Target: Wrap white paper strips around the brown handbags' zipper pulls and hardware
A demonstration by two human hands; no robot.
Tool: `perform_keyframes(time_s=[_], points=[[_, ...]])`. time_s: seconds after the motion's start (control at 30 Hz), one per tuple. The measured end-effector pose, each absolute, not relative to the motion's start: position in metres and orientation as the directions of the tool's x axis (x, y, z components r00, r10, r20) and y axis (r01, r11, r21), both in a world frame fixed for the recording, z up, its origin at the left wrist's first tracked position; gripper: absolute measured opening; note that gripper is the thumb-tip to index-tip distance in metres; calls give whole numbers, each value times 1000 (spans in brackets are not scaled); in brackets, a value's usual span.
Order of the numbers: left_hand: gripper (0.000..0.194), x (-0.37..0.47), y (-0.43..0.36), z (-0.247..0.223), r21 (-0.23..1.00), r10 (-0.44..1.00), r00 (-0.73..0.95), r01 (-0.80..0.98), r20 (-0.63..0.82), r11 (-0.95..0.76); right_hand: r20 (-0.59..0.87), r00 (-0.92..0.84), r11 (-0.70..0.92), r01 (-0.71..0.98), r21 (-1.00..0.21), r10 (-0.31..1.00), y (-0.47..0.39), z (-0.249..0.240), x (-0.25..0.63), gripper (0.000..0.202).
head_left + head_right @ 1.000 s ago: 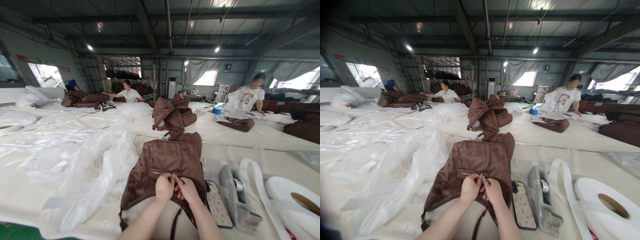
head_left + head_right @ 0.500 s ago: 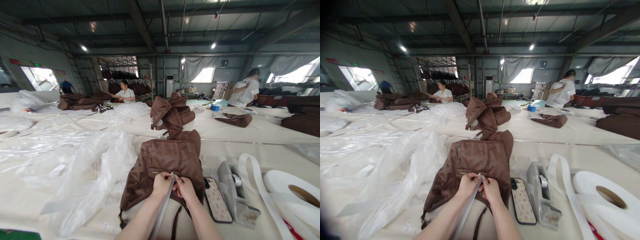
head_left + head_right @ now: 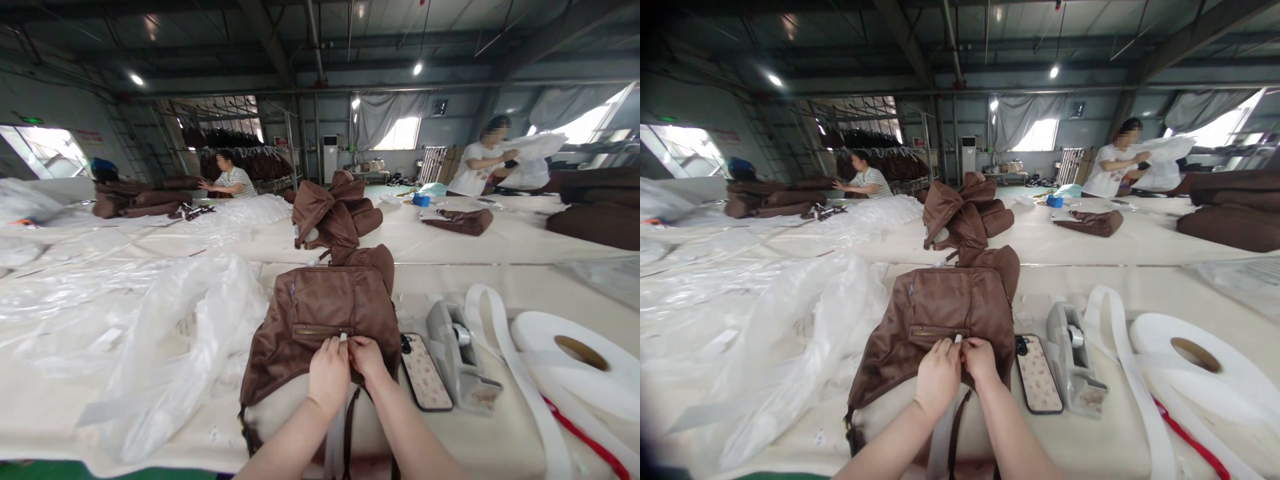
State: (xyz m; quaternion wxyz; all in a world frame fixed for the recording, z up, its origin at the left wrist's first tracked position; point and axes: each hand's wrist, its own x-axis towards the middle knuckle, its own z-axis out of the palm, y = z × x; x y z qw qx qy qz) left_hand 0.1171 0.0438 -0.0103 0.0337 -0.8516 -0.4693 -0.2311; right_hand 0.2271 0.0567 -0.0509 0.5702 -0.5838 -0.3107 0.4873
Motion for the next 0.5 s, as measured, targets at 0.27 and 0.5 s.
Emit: perform_keyframes(time_s=[0.27,0.5], points=[[19,110,42,-16,165,747,535,758,396,-631,-159,263,-99,-227,-969,952,45,-35,228,46],[26,107,56,-15,819,981,189,555,44,-144,-133,275,-88,-170,-981,952,45,-40,225,53]])
